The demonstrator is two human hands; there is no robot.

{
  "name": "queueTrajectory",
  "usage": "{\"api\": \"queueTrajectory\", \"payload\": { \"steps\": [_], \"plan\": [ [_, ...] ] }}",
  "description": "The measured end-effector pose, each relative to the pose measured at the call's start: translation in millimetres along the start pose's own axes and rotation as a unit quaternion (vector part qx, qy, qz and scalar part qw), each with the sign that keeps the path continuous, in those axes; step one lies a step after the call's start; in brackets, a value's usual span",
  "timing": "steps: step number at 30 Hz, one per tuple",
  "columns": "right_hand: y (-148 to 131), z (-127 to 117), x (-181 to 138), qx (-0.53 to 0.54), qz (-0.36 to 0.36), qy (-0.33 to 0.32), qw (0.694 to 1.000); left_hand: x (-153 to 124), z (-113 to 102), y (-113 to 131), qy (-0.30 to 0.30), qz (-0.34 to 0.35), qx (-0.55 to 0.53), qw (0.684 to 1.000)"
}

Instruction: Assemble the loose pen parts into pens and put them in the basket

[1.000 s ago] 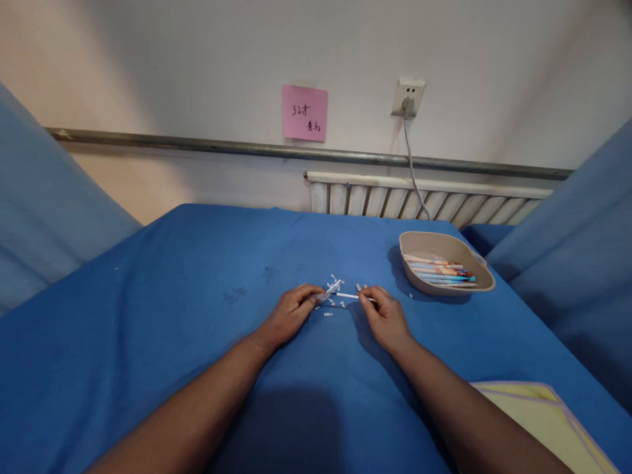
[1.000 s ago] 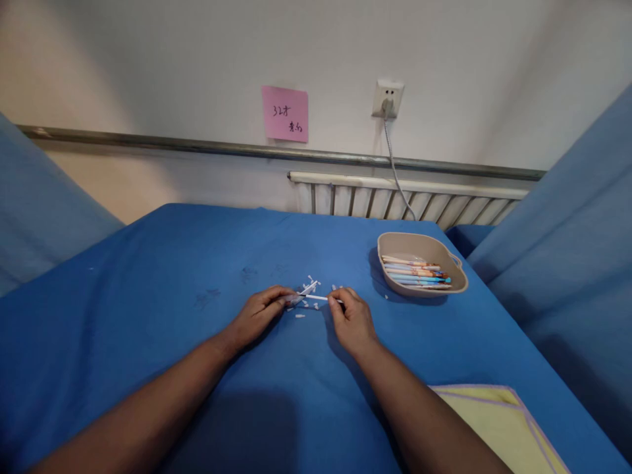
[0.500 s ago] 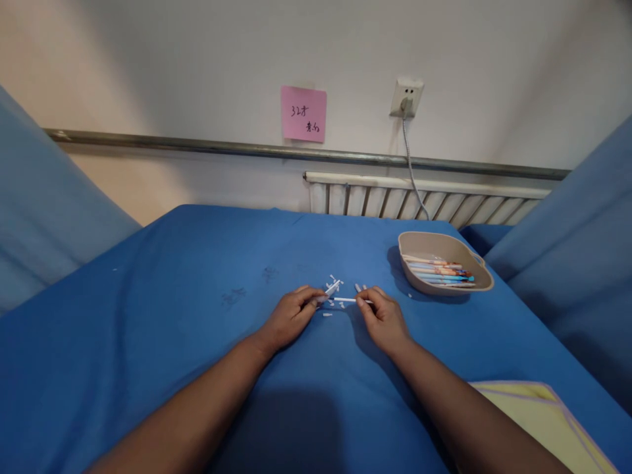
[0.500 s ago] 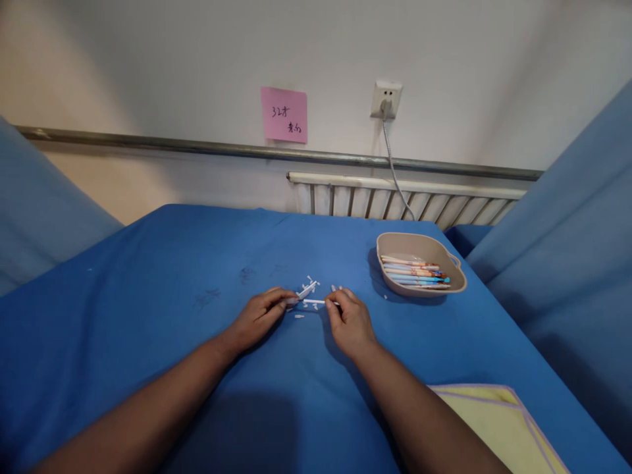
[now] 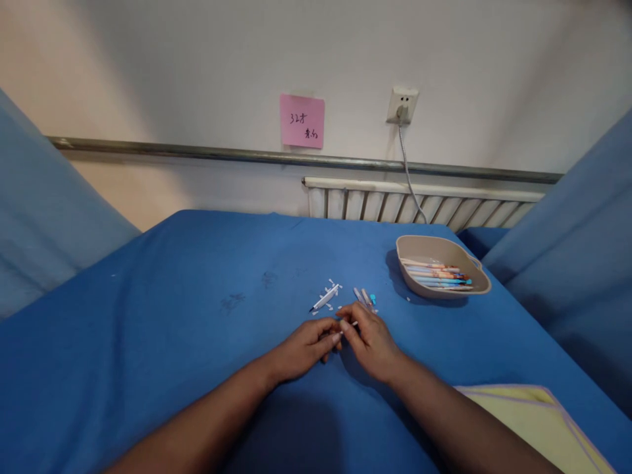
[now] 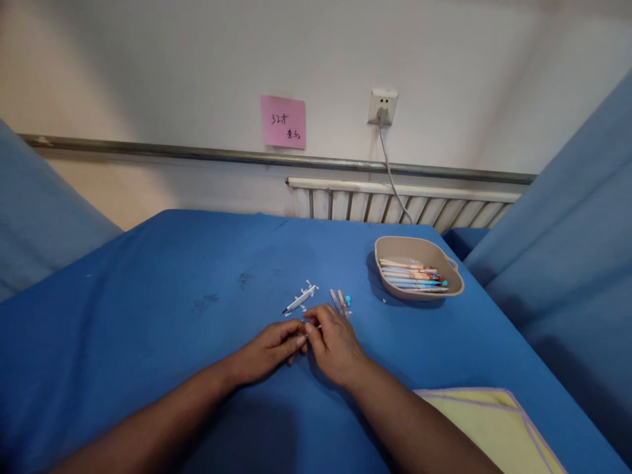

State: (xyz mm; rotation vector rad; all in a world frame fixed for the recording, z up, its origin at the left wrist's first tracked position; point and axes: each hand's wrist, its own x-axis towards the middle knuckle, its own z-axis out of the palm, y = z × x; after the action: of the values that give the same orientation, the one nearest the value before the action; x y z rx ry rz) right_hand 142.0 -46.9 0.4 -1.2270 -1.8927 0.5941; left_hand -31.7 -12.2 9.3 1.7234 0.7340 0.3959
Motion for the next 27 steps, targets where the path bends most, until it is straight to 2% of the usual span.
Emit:
{"api": "queueTrajectory", "payload": {
  "steps": [4, 14, 17, 19, 21, 23, 27],
  "plan": [
    [-14, -1, -2, -0.009, -0.019, -0.031, 0.999, 3, -3, -4, 0.014, -0.013, -0.066, 0.998],
    [-21, -1, -1, -0.023, -0.041, -0.007, 0.999, 6, -9, -7, 0.032, -0.036, -0.131, 0.990],
    [-3, -6, 4, -0.018, -0.026, 0.044, 0.999, 6, -13, -9, 0.046, -0.048, -0.152, 0.986],
    [19, -14, 10, -0.015, 0.039, 0.109, 0.993, 7, -15, -9, 0.066, -0.058, -0.172, 0.981],
    [45, -26, 15, -0.038, 0.104, 0.135, 0.985, 8, -18, -10, 0.088, -0.064, -0.194, 0.975],
    [66, -37, 18, -0.082, 0.152, 0.131, 0.976, 9, -19, -10, 0.103, -0.066, -0.216, 0.969],
    [81, -44, 19, -0.148, 0.179, 0.042, 0.972, 10, -19, -10, 0.109, -0.067, -0.251, 0.960]
  ]
}}
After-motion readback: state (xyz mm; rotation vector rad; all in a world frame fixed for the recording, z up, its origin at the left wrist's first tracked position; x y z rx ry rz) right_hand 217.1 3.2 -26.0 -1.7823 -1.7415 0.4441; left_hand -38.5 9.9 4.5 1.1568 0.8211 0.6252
